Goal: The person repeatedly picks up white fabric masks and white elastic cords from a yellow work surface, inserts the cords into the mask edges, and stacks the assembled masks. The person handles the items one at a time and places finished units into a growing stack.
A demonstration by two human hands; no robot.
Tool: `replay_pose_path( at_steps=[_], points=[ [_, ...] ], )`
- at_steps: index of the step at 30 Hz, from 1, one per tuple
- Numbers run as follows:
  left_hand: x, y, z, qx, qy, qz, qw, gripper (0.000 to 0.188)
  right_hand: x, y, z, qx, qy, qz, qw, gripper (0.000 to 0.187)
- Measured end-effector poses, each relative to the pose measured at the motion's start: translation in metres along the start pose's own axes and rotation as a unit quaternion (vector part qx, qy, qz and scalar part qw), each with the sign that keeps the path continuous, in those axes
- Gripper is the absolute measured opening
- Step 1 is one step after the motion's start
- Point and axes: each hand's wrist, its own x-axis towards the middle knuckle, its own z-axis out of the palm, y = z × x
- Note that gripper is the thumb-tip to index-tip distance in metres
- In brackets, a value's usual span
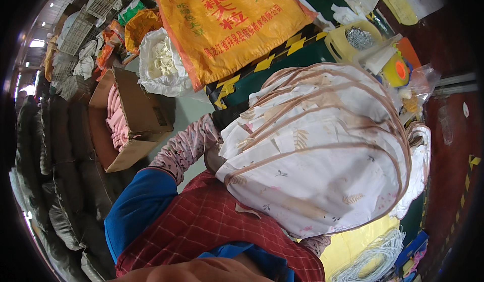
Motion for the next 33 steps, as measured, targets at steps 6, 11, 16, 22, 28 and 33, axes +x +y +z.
replay_pose_path(
  at_steps=[6,11,16,22,28,33],
  points=[
    [0.023,0.056,-0.055,-0.06,-0.01,0.099,0.993,0.033,-0.039,-0.089,0.102,-0.018,-0.032,-0.063,0.997,0.082],
    [0.059,0.087,-0.148,-0.111,-0.003,0.168,0.98,0.033,-0.064,-0.152,0.26,-0.039,-0.076,-0.098,0.991,0.082],
    [0.087,0.119,-0.283,-0.246,-0.008,0.114,0.963,0.038,-0.051,-0.154,0.435,-0.012,-0.139,-0.074,0.987,0.082],
    [0.126,0.071,-0.444,-0.053,0.19,0.169,0.966,0.028,-0.038,-0.175,0.64,-0.03,-0.218,-0.053,0.974,0.082],
    [0.181,0.103,-0.628,0.237,0.287,0.16,0.914,0.03,-0.003,-0.142,0.799,-0.015,-0.289,-0.012,0.957,0.082],
    [0.246,0.107,-0.744,0.453,0.285,0.121,0.836,0.032,0.015,-0.112,0.891,0.008,-0.302,0.017,0.953,0.083]
  ],
)
